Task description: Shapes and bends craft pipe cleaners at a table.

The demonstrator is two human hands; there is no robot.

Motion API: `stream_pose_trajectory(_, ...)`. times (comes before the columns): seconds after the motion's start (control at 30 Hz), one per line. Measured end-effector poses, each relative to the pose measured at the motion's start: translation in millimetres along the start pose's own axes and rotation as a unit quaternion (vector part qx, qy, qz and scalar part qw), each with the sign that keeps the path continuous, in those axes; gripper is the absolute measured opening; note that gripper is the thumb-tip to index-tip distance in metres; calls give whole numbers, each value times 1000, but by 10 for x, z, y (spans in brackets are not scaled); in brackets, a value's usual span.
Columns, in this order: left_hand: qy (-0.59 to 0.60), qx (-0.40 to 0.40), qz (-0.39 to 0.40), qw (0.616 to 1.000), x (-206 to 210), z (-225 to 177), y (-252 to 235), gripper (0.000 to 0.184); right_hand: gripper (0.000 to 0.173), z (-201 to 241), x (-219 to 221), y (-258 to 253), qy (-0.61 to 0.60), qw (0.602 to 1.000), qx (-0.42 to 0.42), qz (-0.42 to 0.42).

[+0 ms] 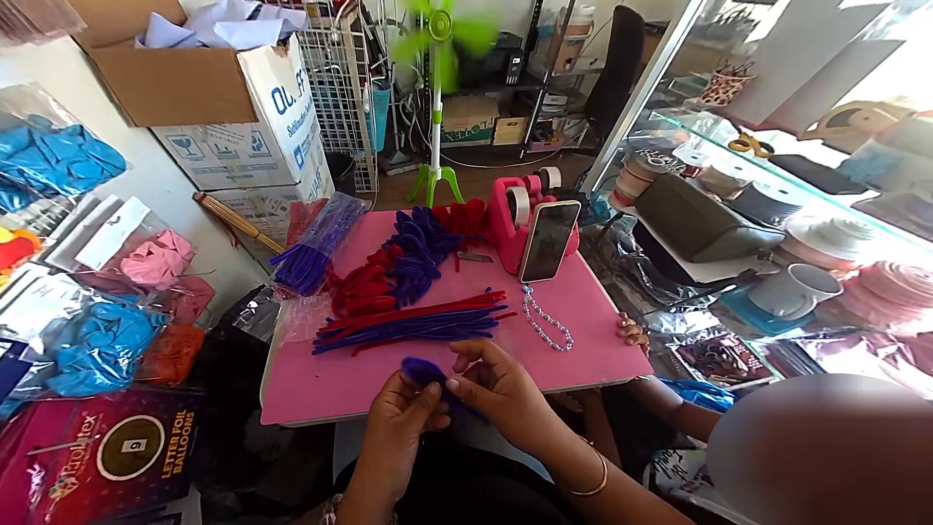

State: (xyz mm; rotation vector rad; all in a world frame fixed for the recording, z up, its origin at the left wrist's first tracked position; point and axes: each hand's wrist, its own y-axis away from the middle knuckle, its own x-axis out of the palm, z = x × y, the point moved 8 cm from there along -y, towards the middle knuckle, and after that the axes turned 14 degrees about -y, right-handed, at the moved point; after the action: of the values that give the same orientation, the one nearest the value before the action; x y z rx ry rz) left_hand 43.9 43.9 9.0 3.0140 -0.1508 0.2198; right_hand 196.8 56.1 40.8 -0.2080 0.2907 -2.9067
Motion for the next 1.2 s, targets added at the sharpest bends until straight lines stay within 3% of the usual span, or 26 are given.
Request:
stream_pose_trajectory(0.17,99,-22,-21,995,-12,29,10,15,22,4,13,142,23,997,-73,9)
stream_pose_trajectory(0.33,27,45,35,998,9,1,11,37,16,76,19,169,85,992,-97,14)
stream_pose_trajectory(0.4,6,48,14,999,-15,-29,24,23,19,123,45,178,123,983,-135,19)
stream_pose_trajectory(0.47,1,26,-9,1000,-33,-39,34,12,24,194,98,201,197,958,-207,31)
stream_pose_trajectory(0.57,12,-10,-15,1000,-39,-7,38,11,14,247,165,253,302,904,-300,36)
stream_pose_trajectory(0.7,7,-11,-12,1000,-31,15,34,10,14,234,185,271,376,864,-335,23)
stream_pose_trajectory(0.77,-32,29,-9,999,-37,5,18,10,17,173,183,239,386,871,-304,21)
stream_pose_trajectory(0.83,-101,105,-6,989,-47,-42,8,9,19,68,160,197,337,913,-224,44)
stream_pose_trajectory(0.9,-170,192,-11,967,-60,-102,12,7,23,-88,138,163,201,971,-88,89)
stream_pose_trajectory(0.97,-207,254,-13,945,-75,-125,16,9,22,-278,170,176,-5,989,77,126)
stream_pose_trajectory(1.0,-218,276,-13,936,-85,-131,14,11,21,-372,212,211,-129,968,167,135)
stream_pose_trajectory(1.07,-225,301,-8,927,-100,-139,11,13,28,-503,344,312,-359,867,321,126)
stream_pose_trajectory(1.1,-222,303,-6,927,-102,-142,13,13,32,-521,394,342,-410,831,354,126)
stream_pose_trajectory(1.13,-217,298,-7,929,-105,-146,12,13,35,-517,401,340,-409,832,353,125)
stream_pose_trajectory(1.2,-196,265,-15,944,-120,-160,8,10,33,-433,283,250,-255,928,249,107)
